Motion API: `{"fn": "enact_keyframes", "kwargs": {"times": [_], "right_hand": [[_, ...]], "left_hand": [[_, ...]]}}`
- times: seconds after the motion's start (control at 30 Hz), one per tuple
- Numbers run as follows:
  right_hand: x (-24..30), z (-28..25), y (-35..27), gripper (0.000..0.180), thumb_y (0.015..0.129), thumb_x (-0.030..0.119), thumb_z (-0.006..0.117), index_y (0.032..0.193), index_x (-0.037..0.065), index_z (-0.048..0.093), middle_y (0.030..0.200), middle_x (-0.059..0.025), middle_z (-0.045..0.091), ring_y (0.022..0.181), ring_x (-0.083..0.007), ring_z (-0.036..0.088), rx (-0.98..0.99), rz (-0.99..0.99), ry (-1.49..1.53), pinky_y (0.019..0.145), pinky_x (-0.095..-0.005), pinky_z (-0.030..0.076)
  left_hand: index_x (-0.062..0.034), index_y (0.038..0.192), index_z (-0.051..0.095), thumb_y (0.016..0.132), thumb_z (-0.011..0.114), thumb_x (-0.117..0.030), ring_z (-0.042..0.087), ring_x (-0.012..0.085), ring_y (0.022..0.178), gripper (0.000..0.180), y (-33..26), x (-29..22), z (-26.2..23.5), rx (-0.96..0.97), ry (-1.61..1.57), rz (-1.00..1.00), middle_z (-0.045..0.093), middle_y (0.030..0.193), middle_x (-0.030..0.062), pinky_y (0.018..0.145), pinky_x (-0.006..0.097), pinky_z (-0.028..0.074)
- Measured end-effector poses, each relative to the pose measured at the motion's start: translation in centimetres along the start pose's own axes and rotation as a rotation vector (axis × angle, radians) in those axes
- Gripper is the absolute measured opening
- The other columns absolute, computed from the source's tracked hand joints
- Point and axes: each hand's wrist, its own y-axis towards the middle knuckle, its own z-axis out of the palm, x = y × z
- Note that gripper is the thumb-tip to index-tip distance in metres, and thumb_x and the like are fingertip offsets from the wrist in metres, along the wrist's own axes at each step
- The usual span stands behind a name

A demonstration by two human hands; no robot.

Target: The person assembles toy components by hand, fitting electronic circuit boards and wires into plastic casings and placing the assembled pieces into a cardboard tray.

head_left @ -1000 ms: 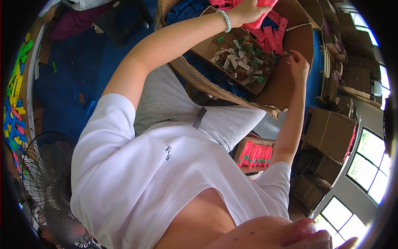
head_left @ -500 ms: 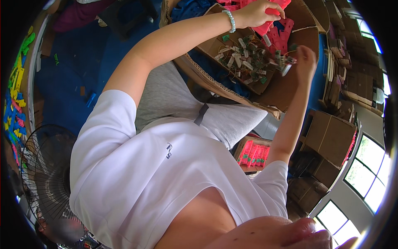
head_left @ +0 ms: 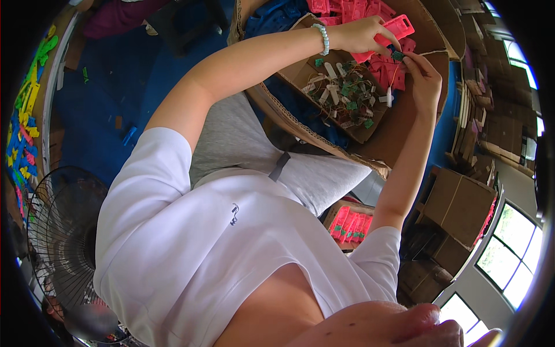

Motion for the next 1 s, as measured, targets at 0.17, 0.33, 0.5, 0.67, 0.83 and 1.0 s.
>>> {"fn": "enact_keyframes", "kwargs": {"times": [0.17, 0.33, 0.5, 0.67, 0.83, 1.0], "right_hand": [[-0.3, 1.2, 0.7, 0.014, 0.088, -0.002, 0.063, 0.101, -0.007, 0.068, 0.089, -0.0088, 0.067, 0.078, -0.0139, 0.065, -0.068, -0.079, 0.072, 0.071, -0.0244, 0.053], [0.0, 2.6, 0.6, 0.013, 0.088, -0.004, 0.062, 0.1, -0.007, 0.068, 0.091, -0.0099, 0.066, 0.08, -0.0172, 0.067, -0.147, -0.18, 0.128, 0.071, -0.0278, 0.058], [-0.8, 2.8, 0.4, 0.013, 0.088, -0.004, 0.063, 0.1, -0.008, 0.067, 0.088, -0.0108, 0.067, 0.078, -0.0185, 0.067, -0.193, -0.13, 0.286, 0.069, -0.0281, 0.058], [-1.2, 3.3, 0.4, 0.012, 0.087, -0.004, 0.065, 0.097, -0.01, 0.064, 0.086, -0.0142, 0.067, 0.073, -0.0204, 0.067, -0.286, -0.093, 0.574, 0.066, -0.0298, 0.059], [-1.5, 3.9, 0.3, 0.01, 0.088, -0.004, 0.064, 0.097, -0.009, 0.064, 0.088, -0.0145, 0.067, 0.072, -0.0215, 0.068, -0.314, -0.077, 0.604, 0.066, -0.031, 0.059], [-2.3, 3.4, 0.0, 0.013, 0.09, -0.001, 0.062, 0.101, -0.009, 0.063, 0.092, -0.0139, 0.066, 0.076, -0.0206, 0.067, -0.355, -0.021, 0.603, 0.069, -0.0321, 0.059]], "left_hand": [[-0.0215, 0.113, 0.07, 0.087, 0.07, -0.036, 0.052, 0.0265, 0.106, 0.03, 0.3, -0.4, -1.0, -0.096, 0.003, 0.014, 0.052, 0.107, 0.0127, 0.095, 0.035, 0.041], [-0.0191, 0.111, 0.07, 0.089, 0.067, -0.034, 0.053, 0.0268, 0.106, 0.026, 0.2, -0.3, -1.4, -0.151, 0.066, 0.054, 0.052, 0.106, 0.0129, 0.096, 0.035, 0.041], [-0.0187, 0.108, 0.07, 0.09, 0.066, -0.033, 0.054, 0.0297, 0.101, 0.023, 0.6, 0.2, -0.6, -0.27, 0.058, 0.19, 0.05, 0.106, 0.0153, 0.093, 0.037, 0.042], [-0.0169, 0.104, 0.07, 0.089, 0.068, -0.03, 0.052, 0.0297, 0.105, 0.02, 0.8, 0.1, 0.7, -0.429, 0.011, 0.212, 0.05, 0.109, 0.0147, 0.095, 0.038, 0.042], [-0.016, 0.097, 0.07, 0.088, 0.07, -0.029, 0.051, 0.0297, 0.109, 0.016, 1.0, 0.1, 1.3, -0.493, -0.015, 0.213, 0.051, 0.11, 0.0136, 0.096, 0.038, 0.042], [-0.0134, 0.122, 0.058, 0.087, 0.069, -0.02, 0.051, 0.0272, 0.115, 0.038, 1.1, -0.6, 0.4, -0.47, -0.002, 0.21, 0.055, 0.119, 0.0132, 0.099, 0.037, 0.041]]}}
